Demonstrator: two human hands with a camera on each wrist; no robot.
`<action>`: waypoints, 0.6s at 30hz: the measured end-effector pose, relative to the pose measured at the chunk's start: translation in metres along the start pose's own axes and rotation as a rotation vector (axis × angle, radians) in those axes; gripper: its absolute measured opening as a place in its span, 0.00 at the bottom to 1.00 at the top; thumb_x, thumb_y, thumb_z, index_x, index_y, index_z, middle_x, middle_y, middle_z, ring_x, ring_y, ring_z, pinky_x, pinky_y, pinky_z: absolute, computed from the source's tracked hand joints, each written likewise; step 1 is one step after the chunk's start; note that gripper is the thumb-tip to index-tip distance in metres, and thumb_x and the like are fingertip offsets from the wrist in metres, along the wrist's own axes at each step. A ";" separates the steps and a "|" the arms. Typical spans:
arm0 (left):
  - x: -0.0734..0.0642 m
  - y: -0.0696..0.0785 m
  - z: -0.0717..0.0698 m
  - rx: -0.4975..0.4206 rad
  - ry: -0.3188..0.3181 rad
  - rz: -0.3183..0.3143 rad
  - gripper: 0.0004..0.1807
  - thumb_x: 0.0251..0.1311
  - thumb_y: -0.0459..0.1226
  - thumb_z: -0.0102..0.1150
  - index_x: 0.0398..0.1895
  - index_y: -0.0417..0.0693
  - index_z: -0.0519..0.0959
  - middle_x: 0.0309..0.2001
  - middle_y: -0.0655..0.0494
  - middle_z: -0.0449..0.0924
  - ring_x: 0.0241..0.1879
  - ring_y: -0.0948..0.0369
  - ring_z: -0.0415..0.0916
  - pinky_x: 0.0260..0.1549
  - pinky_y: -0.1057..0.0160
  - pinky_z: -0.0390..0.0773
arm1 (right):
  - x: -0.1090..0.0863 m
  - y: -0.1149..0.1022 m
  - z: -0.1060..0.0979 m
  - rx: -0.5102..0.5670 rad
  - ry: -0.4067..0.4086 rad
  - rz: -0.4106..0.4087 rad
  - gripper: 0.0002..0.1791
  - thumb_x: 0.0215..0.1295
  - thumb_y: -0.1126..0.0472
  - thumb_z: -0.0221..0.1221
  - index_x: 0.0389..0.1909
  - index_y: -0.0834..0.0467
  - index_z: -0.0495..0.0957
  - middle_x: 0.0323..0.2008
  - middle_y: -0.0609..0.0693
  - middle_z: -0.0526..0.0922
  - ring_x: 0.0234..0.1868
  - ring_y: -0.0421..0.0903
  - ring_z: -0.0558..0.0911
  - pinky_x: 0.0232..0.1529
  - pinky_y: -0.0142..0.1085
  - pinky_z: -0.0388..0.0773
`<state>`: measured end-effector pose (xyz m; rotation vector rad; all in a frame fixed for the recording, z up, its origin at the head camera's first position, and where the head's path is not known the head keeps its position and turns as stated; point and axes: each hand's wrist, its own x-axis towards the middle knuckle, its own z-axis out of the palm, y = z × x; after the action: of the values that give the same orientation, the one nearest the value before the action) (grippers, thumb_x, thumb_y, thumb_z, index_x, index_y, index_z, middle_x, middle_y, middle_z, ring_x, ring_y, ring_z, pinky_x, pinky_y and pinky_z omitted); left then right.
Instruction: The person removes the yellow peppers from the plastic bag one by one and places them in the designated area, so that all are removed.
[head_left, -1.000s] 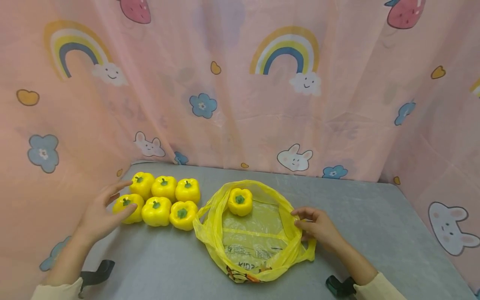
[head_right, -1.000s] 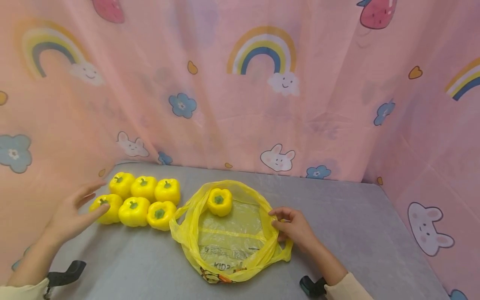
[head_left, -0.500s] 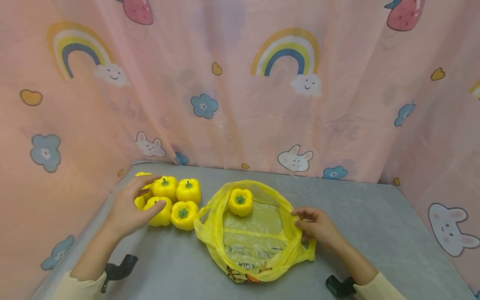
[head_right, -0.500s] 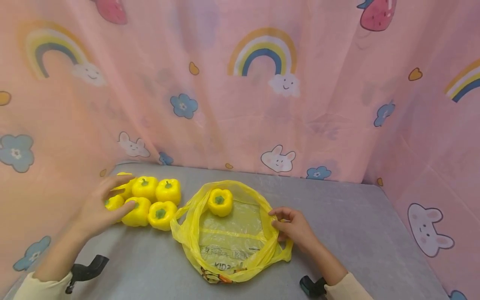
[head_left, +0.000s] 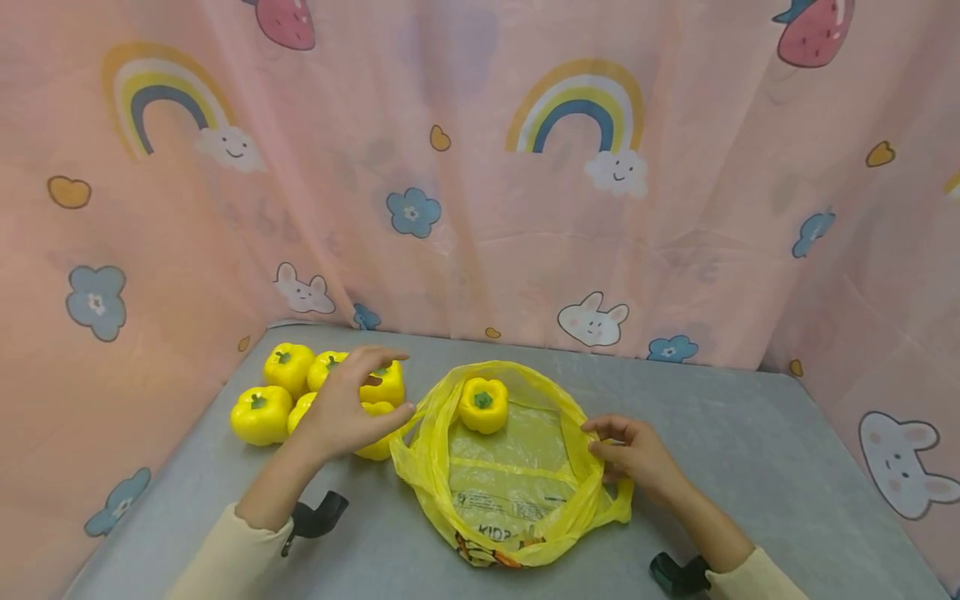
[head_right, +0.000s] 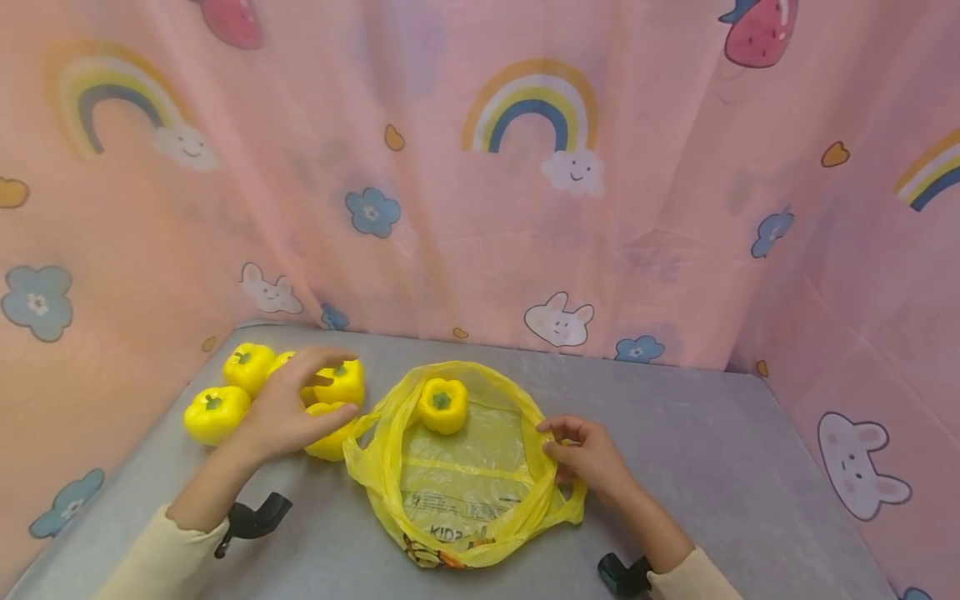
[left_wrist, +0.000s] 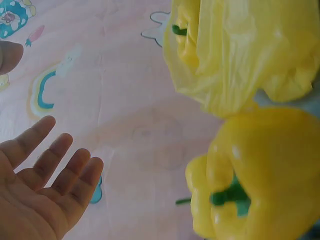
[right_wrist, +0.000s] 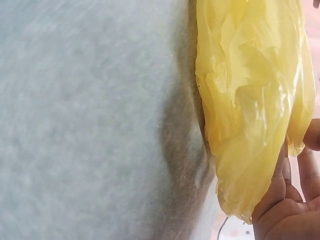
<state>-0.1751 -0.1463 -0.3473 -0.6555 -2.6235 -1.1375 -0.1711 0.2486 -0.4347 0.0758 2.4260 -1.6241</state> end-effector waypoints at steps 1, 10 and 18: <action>0.002 0.001 0.004 -0.002 -0.011 0.004 0.32 0.49 0.43 0.71 0.60 0.56 0.73 0.60 0.56 0.72 0.56 0.53 0.71 0.52 0.51 0.80 | 0.000 0.000 0.000 -0.003 -0.006 -0.006 0.17 0.63 0.63 0.60 0.52 0.63 0.77 0.40 0.52 0.78 0.34 0.44 0.78 0.28 0.38 0.84; 0.019 0.007 0.036 -0.086 -0.100 0.005 0.32 0.50 0.45 0.70 0.61 0.56 0.72 0.61 0.55 0.70 0.56 0.56 0.70 0.52 0.53 0.79 | -0.001 0.000 0.001 0.010 -0.021 -0.019 0.18 0.63 0.62 0.60 0.52 0.64 0.76 0.40 0.53 0.78 0.32 0.43 0.78 0.27 0.37 0.83; 0.034 0.008 0.063 -0.080 -0.172 -0.017 0.35 0.46 0.46 0.72 0.60 0.52 0.73 0.60 0.53 0.71 0.57 0.50 0.71 0.53 0.54 0.78 | 0.001 0.002 0.000 0.002 -0.026 -0.032 0.17 0.63 0.63 0.60 0.52 0.64 0.76 0.40 0.53 0.78 0.30 0.44 0.78 0.27 0.37 0.83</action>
<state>-0.2022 -0.0845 -0.3735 -0.7808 -2.7411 -1.2495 -0.1720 0.2493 -0.4371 0.0169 2.4181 -1.6307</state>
